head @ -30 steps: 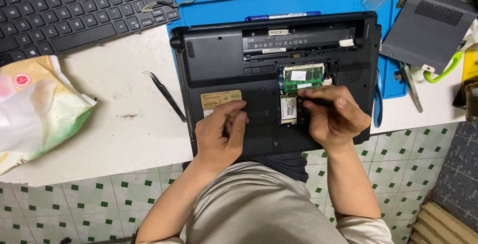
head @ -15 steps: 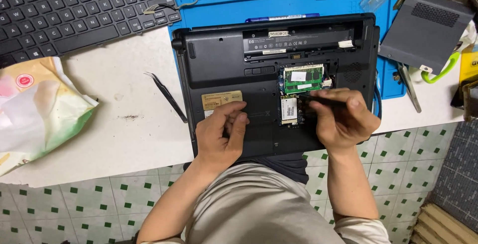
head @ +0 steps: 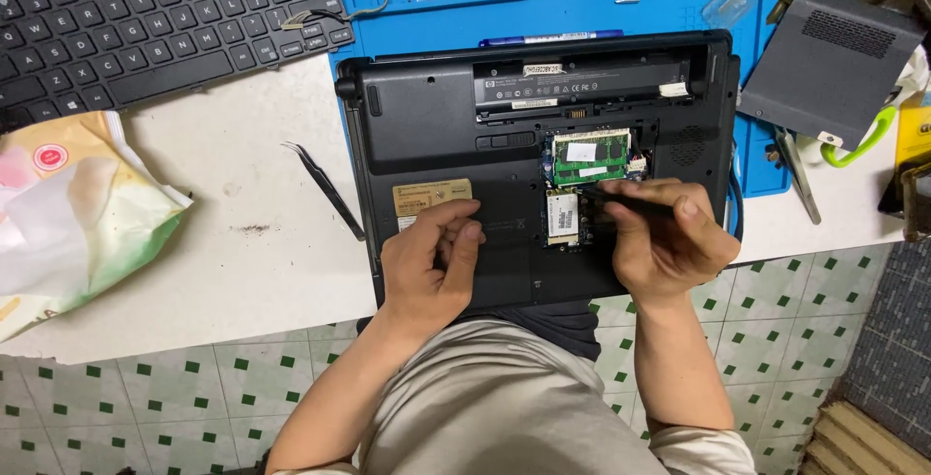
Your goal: Cleaning a RAM module with a cotton swab and installing it into a laptop's memory slot on a repair bench.
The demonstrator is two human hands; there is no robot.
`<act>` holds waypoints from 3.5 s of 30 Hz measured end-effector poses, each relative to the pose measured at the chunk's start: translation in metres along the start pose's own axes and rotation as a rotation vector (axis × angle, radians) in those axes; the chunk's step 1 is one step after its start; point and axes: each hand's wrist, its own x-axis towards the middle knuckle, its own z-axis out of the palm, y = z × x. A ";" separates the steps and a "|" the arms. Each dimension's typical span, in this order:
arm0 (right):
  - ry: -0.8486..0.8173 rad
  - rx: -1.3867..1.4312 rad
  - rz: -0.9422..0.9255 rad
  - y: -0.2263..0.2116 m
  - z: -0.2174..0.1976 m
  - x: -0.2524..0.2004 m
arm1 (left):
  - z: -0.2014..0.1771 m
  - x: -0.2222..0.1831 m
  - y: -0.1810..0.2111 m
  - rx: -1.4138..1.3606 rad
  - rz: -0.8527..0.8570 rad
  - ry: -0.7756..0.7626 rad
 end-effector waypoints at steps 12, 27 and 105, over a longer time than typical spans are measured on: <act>-0.014 -0.006 -0.012 0.000 0.001 0.002 | 0.001 -0.001 -0.002 -0.009 0.012 0.012; -0.036 0.072 -0.017 -0.002 0.009 0.008 | 0.001 -0.003 -0.002 -0.017 0.011 0.002; 0.032 0.095 0.310 -0.009 -0.001 0.003 | 0.045 0.051 0.018 0.403 0.051 -0.490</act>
